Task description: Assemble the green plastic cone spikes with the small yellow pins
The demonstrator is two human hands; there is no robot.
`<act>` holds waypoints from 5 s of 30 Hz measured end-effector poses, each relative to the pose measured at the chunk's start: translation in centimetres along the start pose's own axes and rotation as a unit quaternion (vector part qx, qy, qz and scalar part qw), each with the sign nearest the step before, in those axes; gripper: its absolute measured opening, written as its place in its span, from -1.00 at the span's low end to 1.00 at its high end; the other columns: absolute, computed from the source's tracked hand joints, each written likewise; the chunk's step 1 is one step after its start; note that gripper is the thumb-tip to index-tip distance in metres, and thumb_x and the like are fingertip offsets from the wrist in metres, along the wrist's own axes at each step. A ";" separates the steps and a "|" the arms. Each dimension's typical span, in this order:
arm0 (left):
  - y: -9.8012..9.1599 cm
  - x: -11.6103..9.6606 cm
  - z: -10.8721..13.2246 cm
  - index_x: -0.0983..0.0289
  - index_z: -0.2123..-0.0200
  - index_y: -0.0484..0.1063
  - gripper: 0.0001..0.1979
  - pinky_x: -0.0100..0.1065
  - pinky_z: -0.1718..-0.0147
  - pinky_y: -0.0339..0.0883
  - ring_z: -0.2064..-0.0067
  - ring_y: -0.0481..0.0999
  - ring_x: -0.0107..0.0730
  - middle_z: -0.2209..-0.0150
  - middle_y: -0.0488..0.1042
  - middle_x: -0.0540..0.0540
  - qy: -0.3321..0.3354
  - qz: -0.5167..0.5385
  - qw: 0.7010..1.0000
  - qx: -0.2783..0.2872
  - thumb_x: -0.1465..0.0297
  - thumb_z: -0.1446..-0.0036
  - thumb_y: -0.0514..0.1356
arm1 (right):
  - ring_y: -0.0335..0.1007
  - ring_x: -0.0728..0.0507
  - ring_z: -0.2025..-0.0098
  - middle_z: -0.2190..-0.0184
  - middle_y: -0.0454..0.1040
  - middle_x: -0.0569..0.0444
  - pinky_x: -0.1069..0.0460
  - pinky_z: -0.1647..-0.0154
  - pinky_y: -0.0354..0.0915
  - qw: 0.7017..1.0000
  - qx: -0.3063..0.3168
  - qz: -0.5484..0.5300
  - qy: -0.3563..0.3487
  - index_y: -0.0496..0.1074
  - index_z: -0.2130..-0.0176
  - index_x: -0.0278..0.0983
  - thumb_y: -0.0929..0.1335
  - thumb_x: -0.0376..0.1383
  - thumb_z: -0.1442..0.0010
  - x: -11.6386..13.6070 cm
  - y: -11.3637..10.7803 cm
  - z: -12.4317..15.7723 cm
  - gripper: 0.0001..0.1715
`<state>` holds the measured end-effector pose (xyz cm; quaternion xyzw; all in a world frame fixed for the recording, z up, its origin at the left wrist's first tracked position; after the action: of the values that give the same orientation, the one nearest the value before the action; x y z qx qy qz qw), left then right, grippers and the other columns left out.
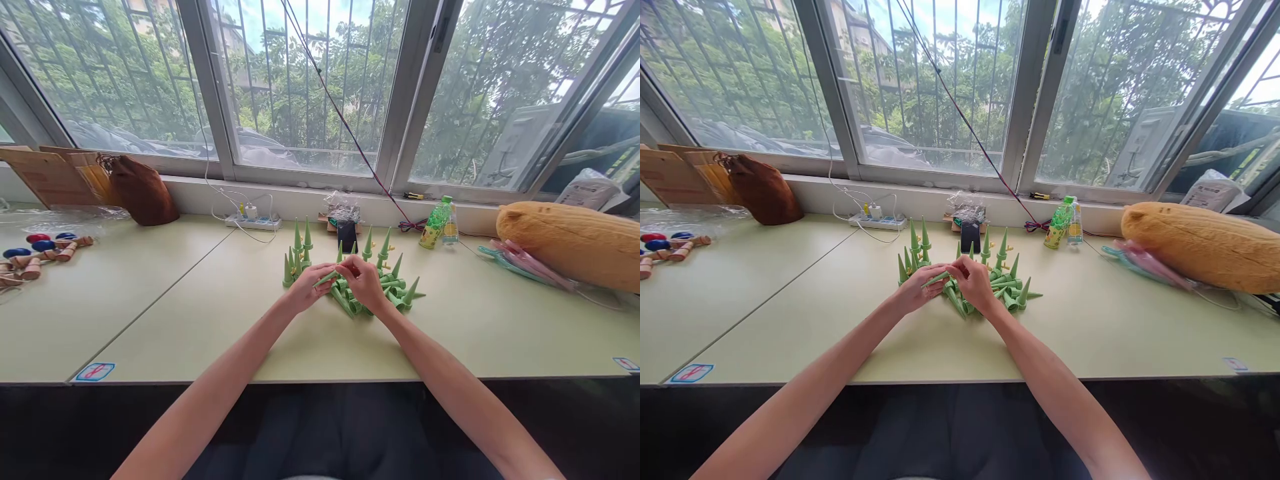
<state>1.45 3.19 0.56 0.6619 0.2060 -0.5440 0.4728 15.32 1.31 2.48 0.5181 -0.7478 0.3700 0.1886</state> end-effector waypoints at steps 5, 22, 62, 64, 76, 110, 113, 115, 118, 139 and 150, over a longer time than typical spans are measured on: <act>-0.1 0.1 -0.1 0.37 0.21 0.51 -0.68 -0.53 0.67 -0.10 0.63 0.02 -0.72 0.57 0.20 -0.08 0.014 0.001 1.000 0.017 0.31 0.01 0.36 | 0.15 0.01 0.57 0.57 0.38 0.14 0.09 0.50 0.14 0.999 -0.008 0.033 -0.005 0.37 0.38 -0.27 0.30 -0.01 -0.23 -0.1 0.0 0.1 -0.61; -0.1 0.1 -0.2 0.38 0.17 0.50 -0.63 -0.52 0.66 -0.11 0.63 0.01 -0.72 0.58 0.20 -0.09 0.034 -0.006 0.999 0.019 0.28 0.02 0.37 | 0.12 0.01 0.58 0.59 0.34 0.17 0.09 0.49 0.14 0.997 -0.040 0.057 -0.023 0.32 0.41 -0.26 0.28 0.00 -0.24 0.2 0.2 0.3 -0.60; -1.5 -1.3 0.4 0.24 0.23 0.35 -0.79 -0.40 0.42 0.23 0.51 0.41 -0.38 0.64 0.38 -0.09 0.146 -0.559 0.782 -0.236 0.38 0.00 0.16 | 0.20 -0.02 0.54 0.54 0.38 0.13 0.09 0.47 0.10 0.993 -0.030 0.109 0.046 0.32 0.35 -0.26 0.19 -0.13 -0.31 -1.4 -0.2 -0.3 -0.69; -1.6 -1.2 0.4 0.23 0.25 0.34 -0.81 -0.39 0.42 0.22 0.50 0.42 -0.37 0.63 0.38 -0.07 0.129 -0.562 0.782 -0.238 0.37 0.00 0.15 | 0.21 -0.02 0.53 0.52 0.39 0.12 0.09 0.47 0.11 0.992 -0.030 0.117 0.040 0.33 0.34 -0.26 0.19 -0.14 -0.31 -1.4 -0.2 -0.3 -0.70; -2.0 -1.3 0.4 0.21 0.37 0.34 -0.86 -0.37 0.44 0.14 0.51 0.36 -0.34 0.67 0.33 -0.04 0.120 -0.563 0.766 -0.284 0.28 -0.13 0.07 | 0.27 -0.04 0.48 0.40 0.47 0.05 0.08 0.40 0.16 0.980 -0.015 0.200 0.007 0.37 0.29 -0.28 0.21 -0.26 -0.31 -0.8 -0.5 -0.9 -0.78; -1.8 -1.7 0.8 0.23 0.36 0.41 -0.81 -0.38 0.42 0.20 0.52 0.36 -0.37 0.64 0.33 -0.03 0.207 -0.546 0.749 -0.314 0.30 -0.20 0.05 | 0.26 -0.05 0.50 0.34 0.38 -0.06 0.06 0.52 -0.02 0.906 0.134 0.401 -0.028 0.36 0.28 -0.32 0.17 -0.37 -0.32 0.1 1.8 -3.5 -0.78; -1.7 -1.6 0.8 0.24 0.37 0.41 -0.82 -0.38 0.43 0.20 0.54 0.35 -0.40 0.62 0.34 -0.04 0.228 -0.546 0.748 -0.301 0.31 -0.18 0.07 | 0.23 -0.05 0.51 0.42 0.36 0.00 0.07 0.50 0.02 0.923 0.089 0.371 -0.057 0.30 0.34 -0.30 0.15 -0.37 -0.32 -0.2 0.4 -2.0 -0.77; -1.6 -1.5 0.7 0.25 0.35 0.41 -0.86 -0.39 0.42 0.22 0.53 0.36 -0.43 0.58 0.38 -0.03 0.248 -0.545 0.748 -0.286 0.33 -0.15 0.10 | 0.22 -0.04 0.51 0.45 0.35 0.03 0.07 0.48 0.08 0.942 0.051 0.327 -0.064 0.27 0.38 -0.28 0.16 -0.35 -0.30 -0.9 -0.7 -1.1 -0.78; -1.5 -1.4 0.6 0.26 0.32 0.43 -0.88 -0.40 0.41 0.24 0.49 0.37 -0.45 0.50 0.42 0.00 0.273 -0.553 0.743 -0.260 0.36 -0.12 0.13 | 0.30 -0.06 0.46 0.46 0.40 0.05 0.06 0.40 0.19 0.972 0.001 0.230 -0.046 0.26 0.43 -0.26 0.21 -0.33 -0.24 -2.1 -2.1 -0.2 -0.81; -2.2 -1.2 0.0 0.27 0.19 0.51 -0.74 -0.30 0.18 0.31 0.26 0.47 -0.28 0.26 0.45 0.15 0.212 -0.661 0.688 -0.211 0.30 -0.20 0.07 | 0.50 -0.10 0.44 0.42 0.50 0.06 0.01 0.51 0.43 0.996 0.024 -0.055 0.065 0.23 0.40 -0.22 0.28 -0.11 -0.20 -2.5 -0.9 -0.2 -0.75; -2.4 -1.0 -0.1 0.26 0.23 0.51 -0.72 -0.29 0.23 0.30 0.26 0.48 -0.23 0.32 0.52 0.15 0.165 -0.663 0.703 -0.198 0.25 -0.20 0.06 | 0.53 -0.11 0.36 0.37 0.48 0.03 0.01 0.45 0.46 0.995 0.015 -0.085 0.049 0.17 0.36 -0.21 0.25 -0.07 -0.25 -2.4 -0.9 -0.4 -0.71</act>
<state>-0.66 4.67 0.50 0.3252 0.7693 -0.5455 0.0692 17.02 2.95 1.51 0.5635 -0.6858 0.3883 0.2478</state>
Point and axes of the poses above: each hand's wrist, its own z-axis away from the middle knuckle, its own y-axis out of the palm, x = y × z, the point moved 4 cm from there along -z, towards the middle knuckle
